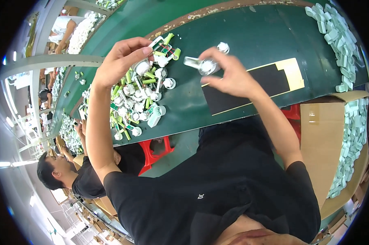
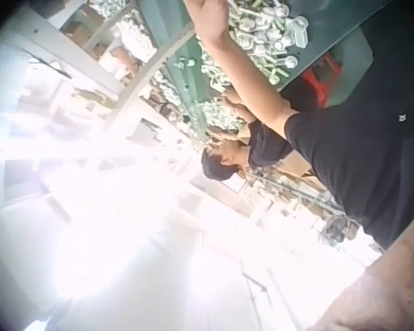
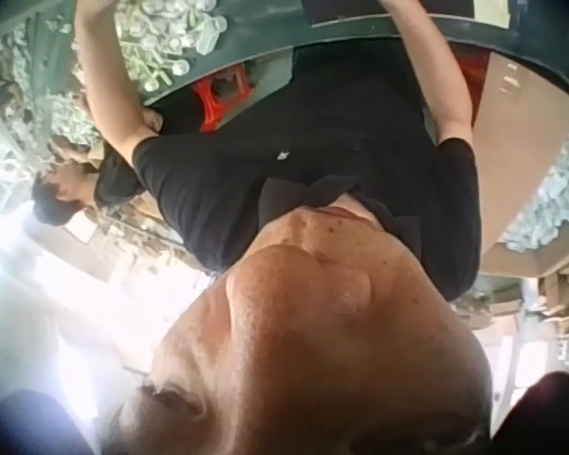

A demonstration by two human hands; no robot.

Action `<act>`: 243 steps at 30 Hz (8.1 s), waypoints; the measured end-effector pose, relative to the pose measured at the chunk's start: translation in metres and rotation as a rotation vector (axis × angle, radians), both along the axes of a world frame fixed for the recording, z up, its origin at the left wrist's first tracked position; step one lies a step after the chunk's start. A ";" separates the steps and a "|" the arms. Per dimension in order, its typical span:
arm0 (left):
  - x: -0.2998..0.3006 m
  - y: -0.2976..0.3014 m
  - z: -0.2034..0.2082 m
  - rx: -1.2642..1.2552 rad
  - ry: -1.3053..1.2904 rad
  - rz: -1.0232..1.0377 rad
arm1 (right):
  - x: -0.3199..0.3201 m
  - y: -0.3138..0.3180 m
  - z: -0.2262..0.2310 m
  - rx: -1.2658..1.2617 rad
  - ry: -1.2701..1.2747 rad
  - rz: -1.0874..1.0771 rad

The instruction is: The person assembles small handheld portable fans by hand, combining fan blades, internal circuits, and rechargeable batteries into the fan housings.

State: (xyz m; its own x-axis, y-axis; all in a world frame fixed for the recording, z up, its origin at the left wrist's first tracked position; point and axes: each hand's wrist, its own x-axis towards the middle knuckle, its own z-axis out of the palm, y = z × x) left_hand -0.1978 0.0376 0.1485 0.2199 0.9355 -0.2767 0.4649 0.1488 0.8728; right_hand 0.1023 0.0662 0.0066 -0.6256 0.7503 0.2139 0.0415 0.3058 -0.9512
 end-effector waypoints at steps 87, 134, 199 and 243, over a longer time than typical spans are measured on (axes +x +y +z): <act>0.221 0.092 -0.111 0.818 0.462 -0.417 | 0.208 -0.015 0.055 0.070 0.193 -0.781; 0.279 0.004 -0.107 0.325 -0.492 0.107 | 0.176 -0.001 0.094 0.494 -0.338 -0.518; 0.272 0.025 -0.157 -0.009 -0.640 0.328 | 0.233 0.012 0.105 0.597 -0.483 -0.612; 0.274 -0.013 -0.133 0.036 -0.830 0.028 | 0.170 0.000 0.126 0.379 -0.443 -0.480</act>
